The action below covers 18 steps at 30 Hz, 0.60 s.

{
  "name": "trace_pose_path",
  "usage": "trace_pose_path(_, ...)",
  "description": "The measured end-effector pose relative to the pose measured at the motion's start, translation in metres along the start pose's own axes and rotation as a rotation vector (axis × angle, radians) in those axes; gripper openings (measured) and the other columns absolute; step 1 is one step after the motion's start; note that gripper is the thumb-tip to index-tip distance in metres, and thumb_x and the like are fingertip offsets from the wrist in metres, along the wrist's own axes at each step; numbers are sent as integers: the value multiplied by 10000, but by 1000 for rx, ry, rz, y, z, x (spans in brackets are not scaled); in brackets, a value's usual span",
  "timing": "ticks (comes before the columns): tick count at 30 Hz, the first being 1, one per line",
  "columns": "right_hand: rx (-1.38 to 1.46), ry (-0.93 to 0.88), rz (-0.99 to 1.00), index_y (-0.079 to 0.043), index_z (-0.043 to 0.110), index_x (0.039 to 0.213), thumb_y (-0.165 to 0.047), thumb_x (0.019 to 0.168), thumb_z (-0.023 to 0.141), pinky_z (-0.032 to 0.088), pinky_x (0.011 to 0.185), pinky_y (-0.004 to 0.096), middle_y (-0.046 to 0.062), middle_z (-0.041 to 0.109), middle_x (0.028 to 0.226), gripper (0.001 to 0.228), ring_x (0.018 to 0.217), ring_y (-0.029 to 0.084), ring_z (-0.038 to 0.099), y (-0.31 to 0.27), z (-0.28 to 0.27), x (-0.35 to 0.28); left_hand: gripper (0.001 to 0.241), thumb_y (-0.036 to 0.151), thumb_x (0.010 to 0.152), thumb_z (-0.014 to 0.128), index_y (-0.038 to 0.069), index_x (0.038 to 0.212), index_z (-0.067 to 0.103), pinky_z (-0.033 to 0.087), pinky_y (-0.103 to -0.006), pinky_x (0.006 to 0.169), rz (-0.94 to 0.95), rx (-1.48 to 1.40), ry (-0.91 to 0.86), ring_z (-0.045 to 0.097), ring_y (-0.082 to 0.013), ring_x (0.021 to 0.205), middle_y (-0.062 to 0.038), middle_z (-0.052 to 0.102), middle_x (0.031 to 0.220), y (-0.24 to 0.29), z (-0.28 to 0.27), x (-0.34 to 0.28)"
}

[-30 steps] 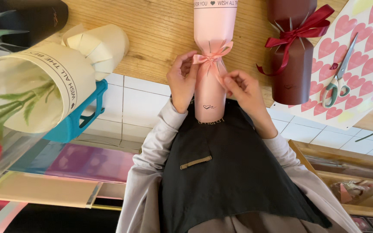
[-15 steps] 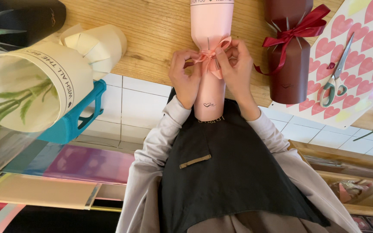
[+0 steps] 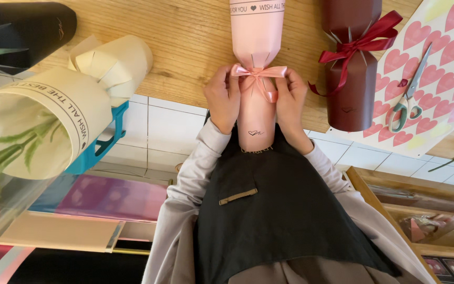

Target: The person cuts a length of pink ribbon from a spool using shears, then ties the ribbon into a bow around a small pink-wrapped bouquet and trims the ribbon ends.

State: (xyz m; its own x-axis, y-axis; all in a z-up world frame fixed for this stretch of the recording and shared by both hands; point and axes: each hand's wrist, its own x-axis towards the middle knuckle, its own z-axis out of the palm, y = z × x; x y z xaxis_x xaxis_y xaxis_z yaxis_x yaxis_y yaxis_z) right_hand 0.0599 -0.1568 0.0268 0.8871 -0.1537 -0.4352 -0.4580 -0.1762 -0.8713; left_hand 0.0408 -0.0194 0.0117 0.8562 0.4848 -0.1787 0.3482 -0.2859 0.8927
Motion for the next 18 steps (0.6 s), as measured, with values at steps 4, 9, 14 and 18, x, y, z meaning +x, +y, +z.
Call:
trace_pose_path(4,103,29,94,-91,722,922,-80,1034,564,366,615,190,-59,473,710,194,698,35,423,7,3,1,193,229,1036,581,118,948,714,618,-414,651,-12,93,28,752,-353,735,-126,737,762,-3,1,-3)
trace_pose_path(9,218,46,145,-97,705,905,-82,1035,576,359,633,167,-74,491,707,184,695,18,420,8,7,5,186,236,1052,549,137,981,688,615,-430,723,-56,119,60,751,-372,795,-123,751,806,-9,5,-4)
trace_pose_path(14,373,74,205,-81,687,923,-89,1024,612,468,687,174,-47,581,721,126,685,22,520,22,5,8,218,280,1059,522,152,974,677,602,-451,697,-131,78,41,737,-399,746,-139,739,749,-1,1,0)
trace_pose_path(18,407,90,201,-86,687,922,-94,1014,634,484,699,172,-41,604,734,107,696,20,538,39,1,10,213,262,1050,544,159,941,693,610,-375,669,-180,-16,66,758,-296,690,-98,747,710,-8,3,-1)
